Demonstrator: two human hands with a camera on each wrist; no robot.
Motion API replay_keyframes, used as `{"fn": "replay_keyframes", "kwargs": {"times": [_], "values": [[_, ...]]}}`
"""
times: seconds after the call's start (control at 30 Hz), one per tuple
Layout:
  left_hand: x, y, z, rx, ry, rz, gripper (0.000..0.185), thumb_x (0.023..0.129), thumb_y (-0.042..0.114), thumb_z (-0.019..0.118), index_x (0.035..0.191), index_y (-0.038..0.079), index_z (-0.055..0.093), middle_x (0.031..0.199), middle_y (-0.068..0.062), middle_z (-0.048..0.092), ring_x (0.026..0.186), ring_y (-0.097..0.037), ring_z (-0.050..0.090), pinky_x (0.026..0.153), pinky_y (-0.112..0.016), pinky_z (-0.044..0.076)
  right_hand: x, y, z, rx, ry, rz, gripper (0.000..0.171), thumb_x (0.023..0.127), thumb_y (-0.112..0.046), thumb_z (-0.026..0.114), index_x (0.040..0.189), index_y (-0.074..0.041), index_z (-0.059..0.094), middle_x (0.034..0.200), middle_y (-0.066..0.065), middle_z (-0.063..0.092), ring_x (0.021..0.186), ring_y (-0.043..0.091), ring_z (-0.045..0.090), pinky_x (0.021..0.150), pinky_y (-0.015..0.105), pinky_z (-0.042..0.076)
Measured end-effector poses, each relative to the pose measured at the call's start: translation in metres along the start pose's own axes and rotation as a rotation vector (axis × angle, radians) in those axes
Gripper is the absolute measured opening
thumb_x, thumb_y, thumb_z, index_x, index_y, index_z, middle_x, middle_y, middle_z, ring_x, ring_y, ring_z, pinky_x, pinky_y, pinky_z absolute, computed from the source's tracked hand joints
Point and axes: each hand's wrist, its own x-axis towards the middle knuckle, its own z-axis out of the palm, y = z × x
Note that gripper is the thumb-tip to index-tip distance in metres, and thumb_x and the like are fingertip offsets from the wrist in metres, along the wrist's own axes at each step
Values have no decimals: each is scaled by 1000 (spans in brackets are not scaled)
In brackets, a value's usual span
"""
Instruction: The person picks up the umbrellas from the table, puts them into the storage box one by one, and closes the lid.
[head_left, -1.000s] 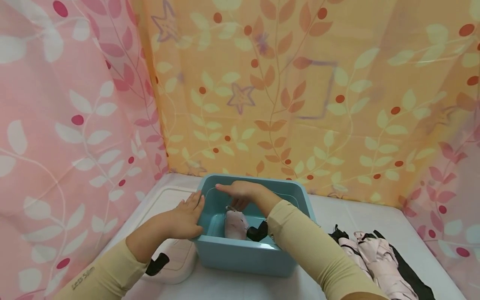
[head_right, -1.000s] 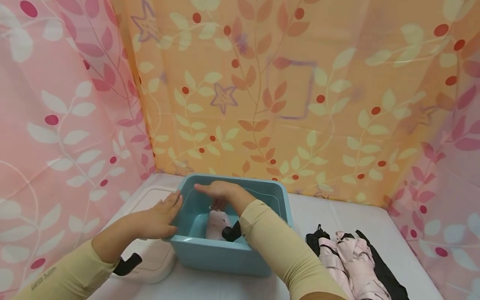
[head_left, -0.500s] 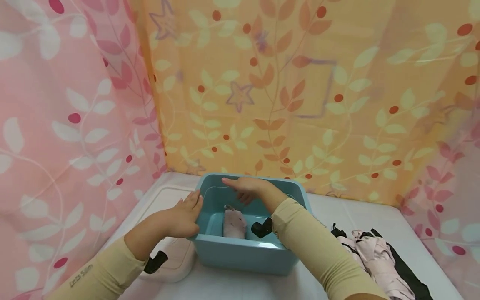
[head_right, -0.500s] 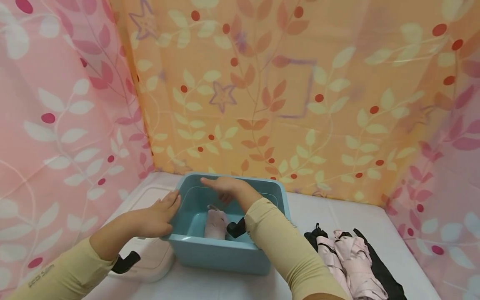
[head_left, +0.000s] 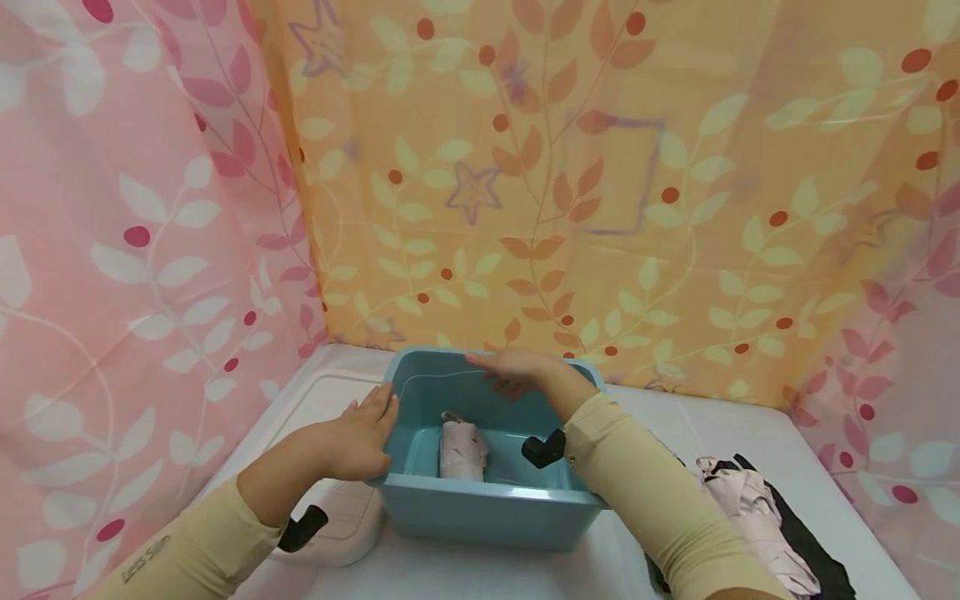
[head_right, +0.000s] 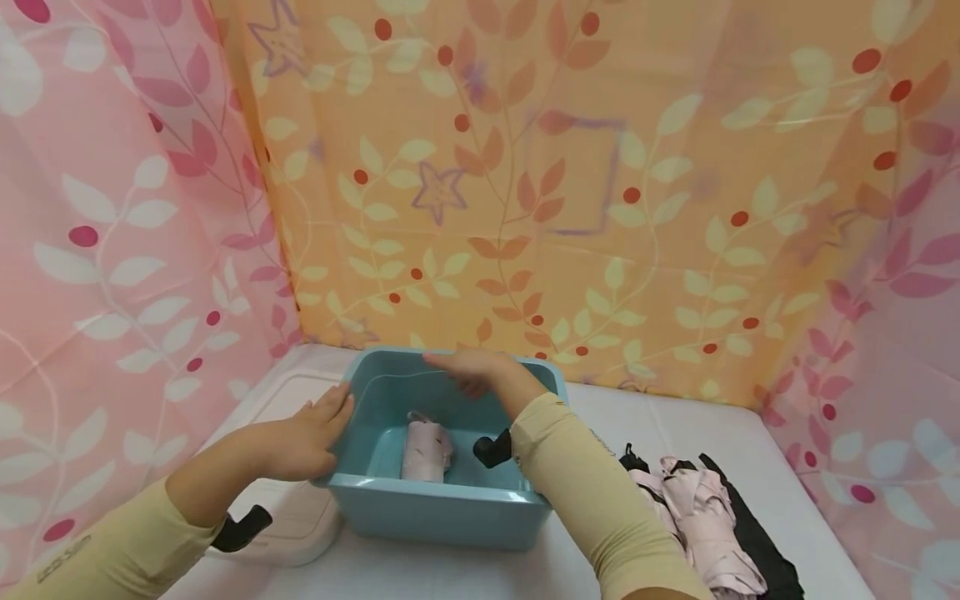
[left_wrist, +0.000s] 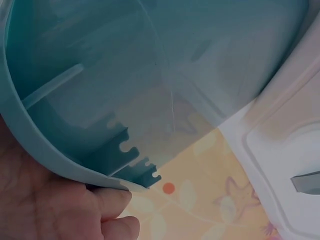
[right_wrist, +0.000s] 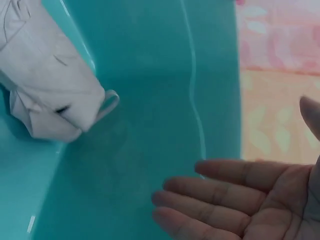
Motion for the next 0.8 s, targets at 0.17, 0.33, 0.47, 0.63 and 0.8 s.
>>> {"fn": "replay_keyframes", "kwargs": {"times": [0.17, 0.33, 0.47, 0.63, 0.8], "values": [[-1, -5, 5, -42, 34, 19, 73, 88, 25, 45, 143, -8, 10, 151, -22, -7, 138, -36, -7, 107, -56, 5, -18, 9, -18, 15, -38, -66, 70, 91, -53, 44, 136, 0, 40, 134, 20, 46, 121, 34, 47, 95, 46, 41], [-3, -6, 9, -9, 79, 39, 107, 79, 71, 45, 144, -5, 8, 151, -21, -7, 138, -37, -5, 107, -56, 6, -48, 18, -40, -45, 16, -185, 58, 90, -46, 52, 121, 2, 55, 117, 20, 58, 106, 32, 56, 90, 41, 46], [-5, -6, 9, 12, 100, 70, 122, 66, 78, 51, 144, -6, 7, 151, -21, -7, 138, -38, -5, 107, -57, 7, -80, 27, -55, -121, 131, -264, 53, 86, -44, 59, 120, -3, 57, 117, 12, 58, 106, 28, 55, 91, 42, 44], [-6, -8, 12, 18, 107, 92, 123, 66, 77, 52, 144, -4, 3, 151, -20, -7, 138, -37, -6, 107, -56, 7, -128, 50, -73, -167, 284, -288, 64, 86, -41, 60, 135, -4, 43, 138, 16, 41, 125, 37, 40, 96, 53, 36], [-5, -12, 15, 28, 111, 93, 124, 64, 79, 52, 145, -2, 2, 151, -18, -9, 138, -34, -8, 108, -54, 7, -172, 84, -93, -197, 391, -220, 68, 90, -41, 55, 139, 0, 33, 141, 26, 31, 127, 46, 31, 92, 60, 35]]}}
